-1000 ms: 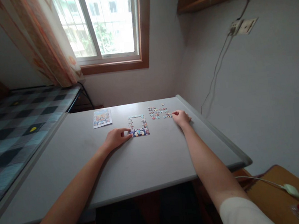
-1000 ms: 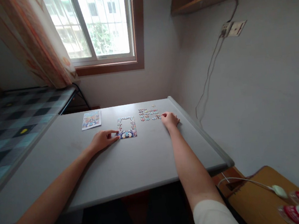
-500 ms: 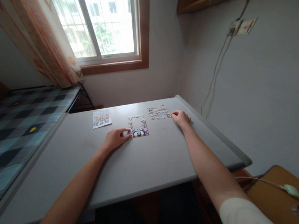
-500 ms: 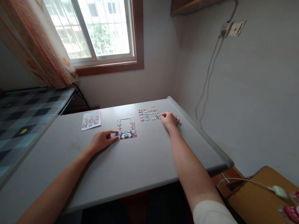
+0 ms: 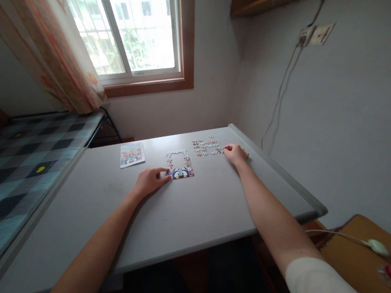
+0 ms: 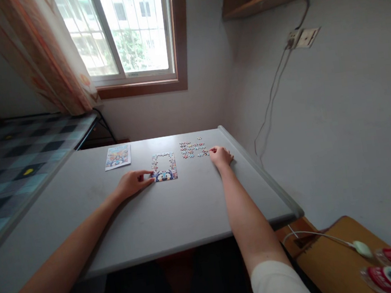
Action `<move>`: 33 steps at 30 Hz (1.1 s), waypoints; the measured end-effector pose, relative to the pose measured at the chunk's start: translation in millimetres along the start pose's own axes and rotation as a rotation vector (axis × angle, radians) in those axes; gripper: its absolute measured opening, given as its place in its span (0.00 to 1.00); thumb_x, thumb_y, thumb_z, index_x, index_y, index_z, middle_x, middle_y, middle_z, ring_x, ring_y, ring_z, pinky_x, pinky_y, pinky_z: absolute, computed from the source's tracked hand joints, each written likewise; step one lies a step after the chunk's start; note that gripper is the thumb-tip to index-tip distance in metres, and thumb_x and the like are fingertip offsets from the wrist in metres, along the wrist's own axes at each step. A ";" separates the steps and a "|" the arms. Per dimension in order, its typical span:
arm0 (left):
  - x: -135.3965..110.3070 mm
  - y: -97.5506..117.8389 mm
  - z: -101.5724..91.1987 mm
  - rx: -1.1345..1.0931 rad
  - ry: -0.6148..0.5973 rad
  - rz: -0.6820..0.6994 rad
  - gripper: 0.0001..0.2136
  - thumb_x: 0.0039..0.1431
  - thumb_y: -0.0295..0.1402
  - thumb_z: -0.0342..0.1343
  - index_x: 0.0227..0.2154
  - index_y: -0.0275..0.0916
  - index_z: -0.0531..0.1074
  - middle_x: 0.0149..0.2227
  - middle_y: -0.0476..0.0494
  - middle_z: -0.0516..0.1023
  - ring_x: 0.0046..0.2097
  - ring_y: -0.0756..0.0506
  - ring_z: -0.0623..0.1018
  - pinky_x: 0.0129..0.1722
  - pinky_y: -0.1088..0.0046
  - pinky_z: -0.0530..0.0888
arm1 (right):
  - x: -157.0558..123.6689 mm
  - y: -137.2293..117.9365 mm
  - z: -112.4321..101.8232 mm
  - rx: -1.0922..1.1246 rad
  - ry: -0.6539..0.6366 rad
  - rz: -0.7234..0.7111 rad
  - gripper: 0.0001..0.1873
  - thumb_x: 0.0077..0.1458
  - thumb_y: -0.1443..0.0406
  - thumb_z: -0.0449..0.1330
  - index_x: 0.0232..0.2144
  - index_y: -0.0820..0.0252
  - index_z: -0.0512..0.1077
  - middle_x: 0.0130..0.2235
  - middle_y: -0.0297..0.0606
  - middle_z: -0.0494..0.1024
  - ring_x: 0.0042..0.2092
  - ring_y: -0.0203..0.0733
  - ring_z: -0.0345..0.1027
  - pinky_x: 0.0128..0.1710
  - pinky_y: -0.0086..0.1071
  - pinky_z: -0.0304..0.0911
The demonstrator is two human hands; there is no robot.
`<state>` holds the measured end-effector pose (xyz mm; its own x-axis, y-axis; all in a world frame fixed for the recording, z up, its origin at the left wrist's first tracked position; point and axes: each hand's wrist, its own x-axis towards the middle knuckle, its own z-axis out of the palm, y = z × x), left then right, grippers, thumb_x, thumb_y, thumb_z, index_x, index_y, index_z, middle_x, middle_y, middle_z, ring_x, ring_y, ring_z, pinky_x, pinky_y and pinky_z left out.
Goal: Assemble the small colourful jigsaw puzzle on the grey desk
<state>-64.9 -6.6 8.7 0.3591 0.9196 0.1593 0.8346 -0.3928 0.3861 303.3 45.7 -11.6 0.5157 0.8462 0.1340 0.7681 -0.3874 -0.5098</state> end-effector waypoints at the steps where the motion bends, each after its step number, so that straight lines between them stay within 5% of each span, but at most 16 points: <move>1: -0.2 0.3 -0.3 0.000 -0.001 0.000 0.23 0.55 0.53 0.53 0.45 0.45 0.79 0.23 0.50 0.73 0.25 0.49 0.69 0.26 0.75 0.58 | -0.1 -0.2 -0.1 -0.002 0.002 0.001 0.13 0.54 0.57 0.55 0.38 0.47 0.78 0.44 0.36 0.79 0.50 0.51 0.67 0.53 0.48 0.56; 33: -0.4 -1.4 -0.2 0.001 -0.015 -0.010 0.24 0.56 0.54 0.52 0.46 0.45 0.78 0.24 0.49 0.74 0.26 0.49 0.70 0.26 0.75 0.58 | 1.3 3.5 -9.8 0.137 -0.101 -0.028 0.09 0.45 0.59 0.65 0.32 0.49 0.78 0.39 0.33 0.80 0.47 0.48 0.68 0.54 0.45 0.51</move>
<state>-66.3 -6.5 8.3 0.3568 0.9233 0.1422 0.8385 -0.3836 0.3870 310.4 41.9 -4.8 0.4486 0.8912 0.0668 0.7189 -0.3155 -0.6194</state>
